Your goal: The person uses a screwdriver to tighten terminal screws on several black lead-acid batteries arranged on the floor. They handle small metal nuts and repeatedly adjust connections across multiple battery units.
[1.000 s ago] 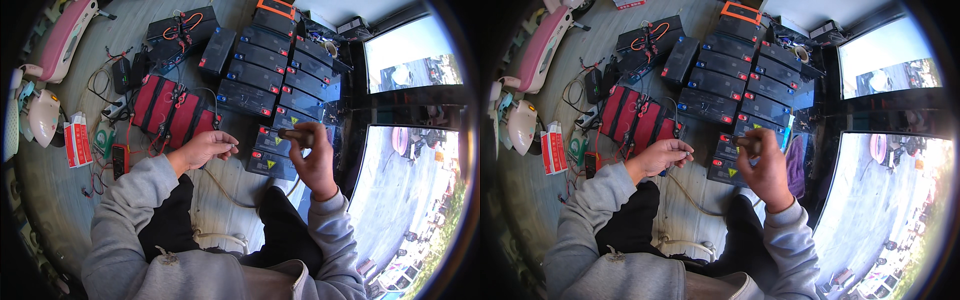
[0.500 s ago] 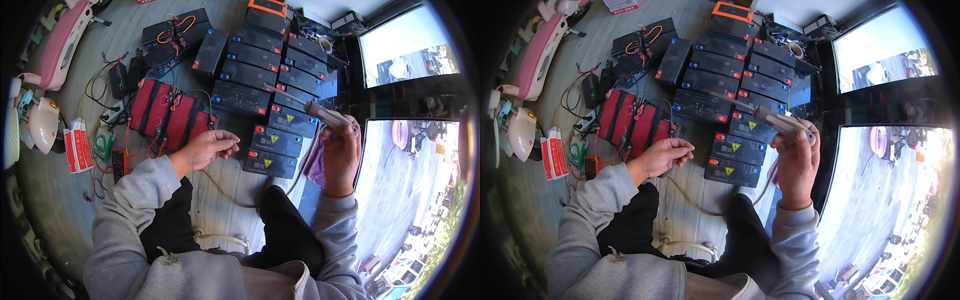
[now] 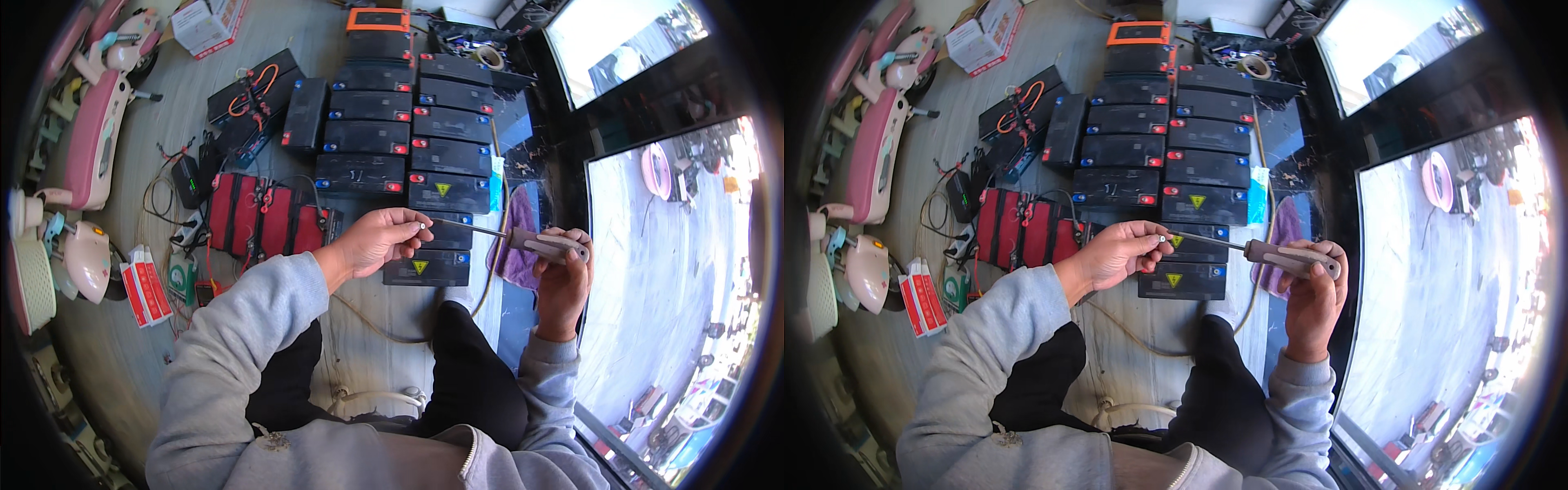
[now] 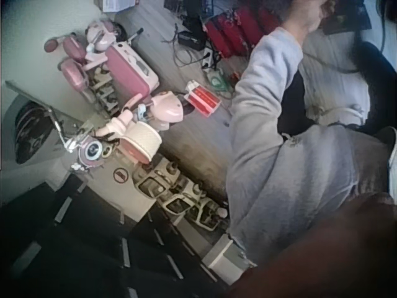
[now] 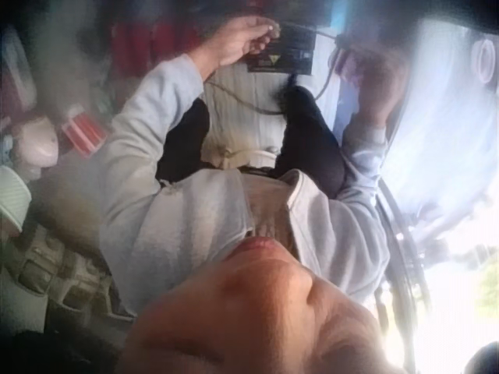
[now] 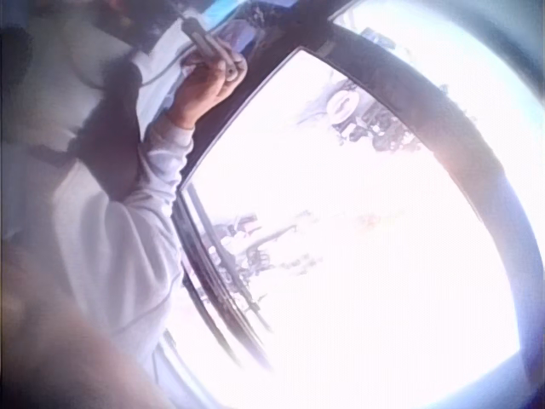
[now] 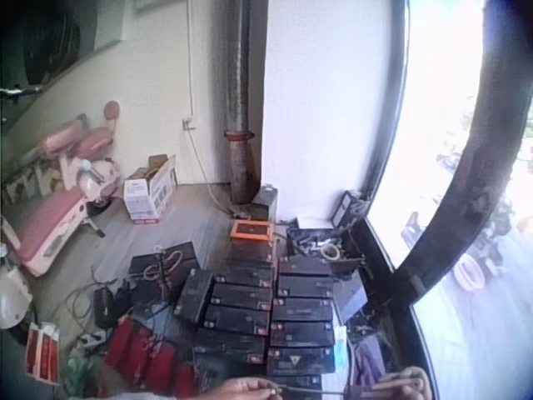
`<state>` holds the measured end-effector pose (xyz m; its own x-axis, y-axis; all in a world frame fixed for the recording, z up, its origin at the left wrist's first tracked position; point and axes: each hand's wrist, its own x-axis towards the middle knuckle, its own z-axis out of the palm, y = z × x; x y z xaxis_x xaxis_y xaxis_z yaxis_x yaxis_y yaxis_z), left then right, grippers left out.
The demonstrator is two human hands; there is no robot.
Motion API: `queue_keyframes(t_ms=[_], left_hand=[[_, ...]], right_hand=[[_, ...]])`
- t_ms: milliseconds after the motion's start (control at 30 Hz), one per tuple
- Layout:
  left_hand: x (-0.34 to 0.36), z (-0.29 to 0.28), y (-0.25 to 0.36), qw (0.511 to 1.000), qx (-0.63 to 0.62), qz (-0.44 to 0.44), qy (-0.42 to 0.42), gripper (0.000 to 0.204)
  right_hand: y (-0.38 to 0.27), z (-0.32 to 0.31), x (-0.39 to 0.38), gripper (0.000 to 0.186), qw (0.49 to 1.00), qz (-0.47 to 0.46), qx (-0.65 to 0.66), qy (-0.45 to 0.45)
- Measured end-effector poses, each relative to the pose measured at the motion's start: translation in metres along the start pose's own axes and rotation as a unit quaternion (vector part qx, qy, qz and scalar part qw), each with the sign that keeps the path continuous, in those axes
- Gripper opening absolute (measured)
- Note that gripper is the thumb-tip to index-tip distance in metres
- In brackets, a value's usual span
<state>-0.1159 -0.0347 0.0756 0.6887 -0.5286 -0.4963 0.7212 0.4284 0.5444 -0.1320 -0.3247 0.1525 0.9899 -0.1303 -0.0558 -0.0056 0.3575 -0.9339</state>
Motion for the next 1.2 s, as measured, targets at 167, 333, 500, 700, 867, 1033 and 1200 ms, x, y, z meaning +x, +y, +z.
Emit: queue_keyframes(t_ms=[167,333,500,700,867,1033,1200], left_hand=[[0.015,0.025,-0.003,1.0,0.025,-0.001,0.003,0.02],[0.024,0.042,-0.007,1.0,0.023,-0.002,-0.003,0.02],[0.028,0.05,-0.009,1.0,0.019,0.01,0.012,0.019],[0.027,0.058,-0.011,0.998,0.049,0.022,0.028,0.018],[0.023,0.066,-0.012,0.996,0.058,0.039,0.047,0.018],[0.018,0.071,-0.013,0.988,0.123,0.06,0.07,0.018],[0.014,0.067,-0.021,0.957,0.269,0.093,0.058,0.017]], right_hand=[[-0.005,-0.021,-0.005,0.03,1.0,-0.003,0.002,0.0],[-0.006,-0.037,-0.007,0.031,1.0,-0.017,-0.005,0.018],[-0.01,-0.05,-0.01,0.031,1.0,-0.023,0.009,0.014],[-0.012,-0.057,-0.012,0.032,0.999,-0.028,0.03,0.012],[-0.012,-0.058,-0.014,0.033,0.999,-0.038,0.019,0.001],[-0.017,-0.055,-0.018,0.036,0.998,-0.051,0.018,-0.023],[-0.034,-0.056,-0.027,0.03,0.999,0.007,0.002,-0.048]])
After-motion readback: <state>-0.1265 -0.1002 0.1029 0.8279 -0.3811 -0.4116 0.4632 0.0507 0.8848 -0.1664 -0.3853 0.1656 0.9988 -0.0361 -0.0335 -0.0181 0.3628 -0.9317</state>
